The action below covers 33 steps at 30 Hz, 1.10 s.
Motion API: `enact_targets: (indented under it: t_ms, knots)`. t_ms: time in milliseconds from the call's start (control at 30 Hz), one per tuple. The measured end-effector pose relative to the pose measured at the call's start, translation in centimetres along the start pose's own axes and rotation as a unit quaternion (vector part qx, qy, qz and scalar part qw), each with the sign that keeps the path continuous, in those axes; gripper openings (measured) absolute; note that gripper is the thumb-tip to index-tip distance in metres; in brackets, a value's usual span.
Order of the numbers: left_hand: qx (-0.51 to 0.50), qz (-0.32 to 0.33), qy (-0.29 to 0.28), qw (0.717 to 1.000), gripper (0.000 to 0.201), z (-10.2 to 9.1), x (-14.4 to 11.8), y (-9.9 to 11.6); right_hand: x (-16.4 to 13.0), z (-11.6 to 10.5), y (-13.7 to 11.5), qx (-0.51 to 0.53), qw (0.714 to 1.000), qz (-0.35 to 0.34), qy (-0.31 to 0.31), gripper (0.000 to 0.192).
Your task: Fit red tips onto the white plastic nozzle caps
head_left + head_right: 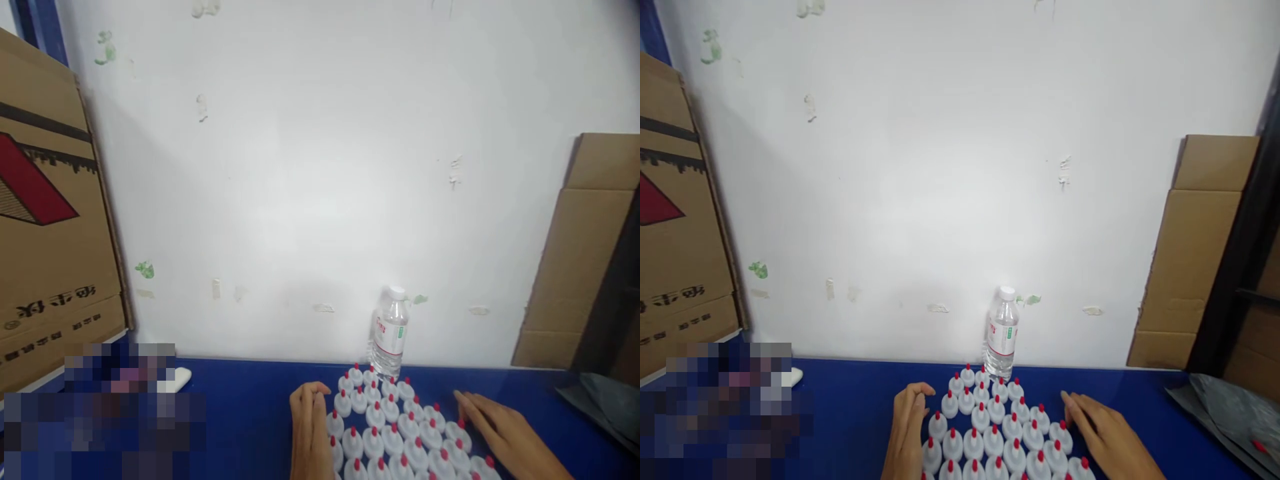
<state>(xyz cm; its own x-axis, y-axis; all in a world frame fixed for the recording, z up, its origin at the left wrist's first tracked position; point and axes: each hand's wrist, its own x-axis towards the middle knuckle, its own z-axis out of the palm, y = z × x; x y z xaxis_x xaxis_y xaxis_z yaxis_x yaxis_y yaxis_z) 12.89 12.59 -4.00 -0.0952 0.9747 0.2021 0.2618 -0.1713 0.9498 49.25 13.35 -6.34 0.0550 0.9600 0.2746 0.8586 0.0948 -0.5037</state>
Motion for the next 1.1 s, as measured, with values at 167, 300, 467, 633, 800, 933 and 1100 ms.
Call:
enact_targets:
  t_ms: [167,300,467,633,800,933,1100]
  knots:
    - [0.013,0.0,-0.036,0.999,0.046,-0.5,-0.2,0.9,0.5,-3.2,0.1,-0.056,0.996,0.051,0.052,0.055]
    - [0.004,0.012,-0.048,0.999,0.041,-0.9,-0.6,1.9,0.0,-4.4,0.1,-0.079,0.991,0.062,0.085,0.054]
    - [-0.033,0.008,-0.013,0.999,0.037,-0.4,-0.6,2.0,-0.7,-4.4,-0.9,-0.095,0.989,0.045,0.102,0.054]
    - [-0.026,0.034,0.006,0.999,0.038,0.0,-0.5,1.8,-0.9,-4.3,-1.7,-0.093,0.989,-0.001,0.117,0.053]
    - [-0.014,0.044,-0.028,0.999,0.037,-0.2,-0.4,1.7,-1.0,-4.8,-1.7,-0.088,0.99,0.004,0.112,0.046]
    - [-0.008,0.052,-0.04,0.998,0.038,-0.3,-0.3,1.4,-1.1,-5.1,-1.9,-0.083,0.988,0.014,0.128,0.045]
    - [-0.004,0.059,-0.034,0.998,0.038,-0.2,-0.3,1.2,-1.4,-5.5,-2.8,-0.077,0.987,-0.007,0.139,0.05]
